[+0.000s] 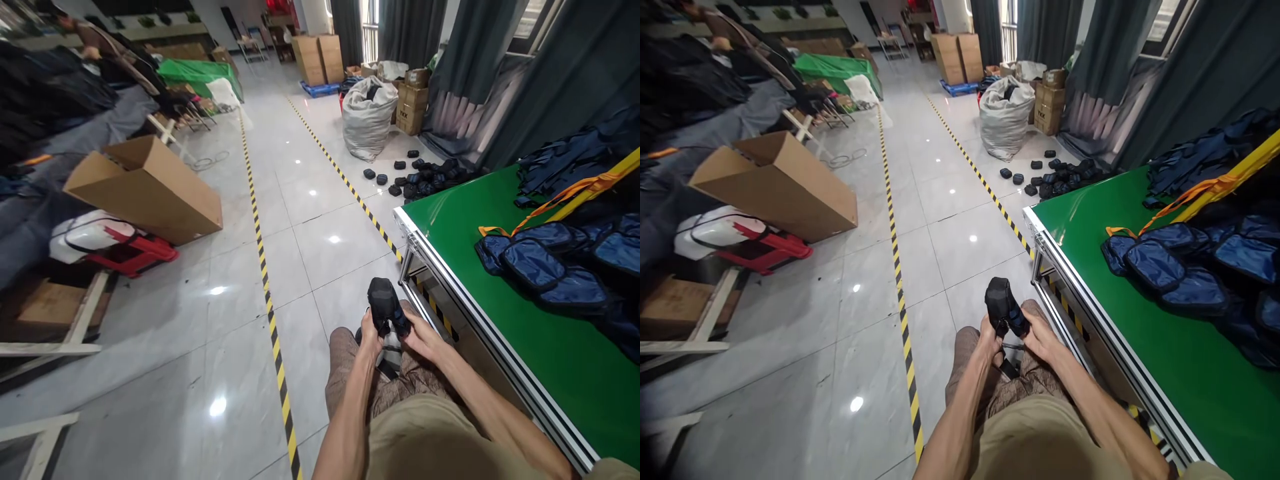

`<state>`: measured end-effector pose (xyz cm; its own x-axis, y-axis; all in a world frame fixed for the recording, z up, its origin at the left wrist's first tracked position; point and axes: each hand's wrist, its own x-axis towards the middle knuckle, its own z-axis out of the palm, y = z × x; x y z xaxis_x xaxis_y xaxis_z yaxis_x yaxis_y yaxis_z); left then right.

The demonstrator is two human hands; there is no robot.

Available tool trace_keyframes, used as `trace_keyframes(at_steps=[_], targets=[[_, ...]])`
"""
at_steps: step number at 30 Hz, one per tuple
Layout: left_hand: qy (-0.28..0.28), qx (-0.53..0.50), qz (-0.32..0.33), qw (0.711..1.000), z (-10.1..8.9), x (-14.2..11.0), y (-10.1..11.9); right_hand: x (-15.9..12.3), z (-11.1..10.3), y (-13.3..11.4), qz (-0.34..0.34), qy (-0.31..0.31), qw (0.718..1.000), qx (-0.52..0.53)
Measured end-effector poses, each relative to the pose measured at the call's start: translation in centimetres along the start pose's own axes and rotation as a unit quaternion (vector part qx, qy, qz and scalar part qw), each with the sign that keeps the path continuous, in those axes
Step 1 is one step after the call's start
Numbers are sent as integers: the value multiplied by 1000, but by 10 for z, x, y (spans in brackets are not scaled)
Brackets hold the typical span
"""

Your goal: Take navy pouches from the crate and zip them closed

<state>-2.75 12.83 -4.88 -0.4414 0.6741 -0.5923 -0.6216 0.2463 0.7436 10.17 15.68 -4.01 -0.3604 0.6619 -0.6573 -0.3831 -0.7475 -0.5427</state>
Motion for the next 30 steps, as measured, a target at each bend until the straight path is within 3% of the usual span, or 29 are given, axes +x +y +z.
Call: trace_keyframes(at_steps=[3, 5, 7, 10, 11, 13, 15, 18, 21, 24, 26, 28, 30], targets=[[-23, 15, 68, 997, -7, -8, 13, -4, 12, -21, -60, 5, 998, -3], [-34, 27, 115, 992, -12, -10, 33, -8, 25, -41, -107, 15, 994, -24], [-32, 40, 162, 985, -16, -17, 62, -16, 38, -60, -177, 6, 978, -113], [-24, 85, 263, 961, -28, -45, 108, -39, 56, -80, -291, -31, 908, -300], [-45, 117, 287, 950, -33, -58, 120, -48, 61, -84, -310, -44, 886, -343], [-115, 209, 292, 926, -44, -85, 137, -66, 64, -89, -320, -68, 853, -406], [-155, 286, 275, 905, -53, -108, 139, -79, 61, -90, -310, -91, 826, -462], [-163, 376, 301, 861, -63, -125, 113, -90, 48, -83, -299, -131, 781, -533], [-168, 414, 348, 824, -68, -125, 57, -93, 33, -63, -295, -137, 731, -600], [-119, 384, 334, 852, -74, -120, -7, -95, 22, -41, -257, -106, 706, -651], [-115, 368, 306, 870, -81, -117, -40, -97, 16, -31, -212, -115, 712, -659], [-125, 330, 251, 901, -91, -116, -56, -100, 12, -28, -151, -154, 740, -637], [-173, 260, 159, 937, -104, -116, -51, -101, 10, -29, -94, -216, 759, -607]])
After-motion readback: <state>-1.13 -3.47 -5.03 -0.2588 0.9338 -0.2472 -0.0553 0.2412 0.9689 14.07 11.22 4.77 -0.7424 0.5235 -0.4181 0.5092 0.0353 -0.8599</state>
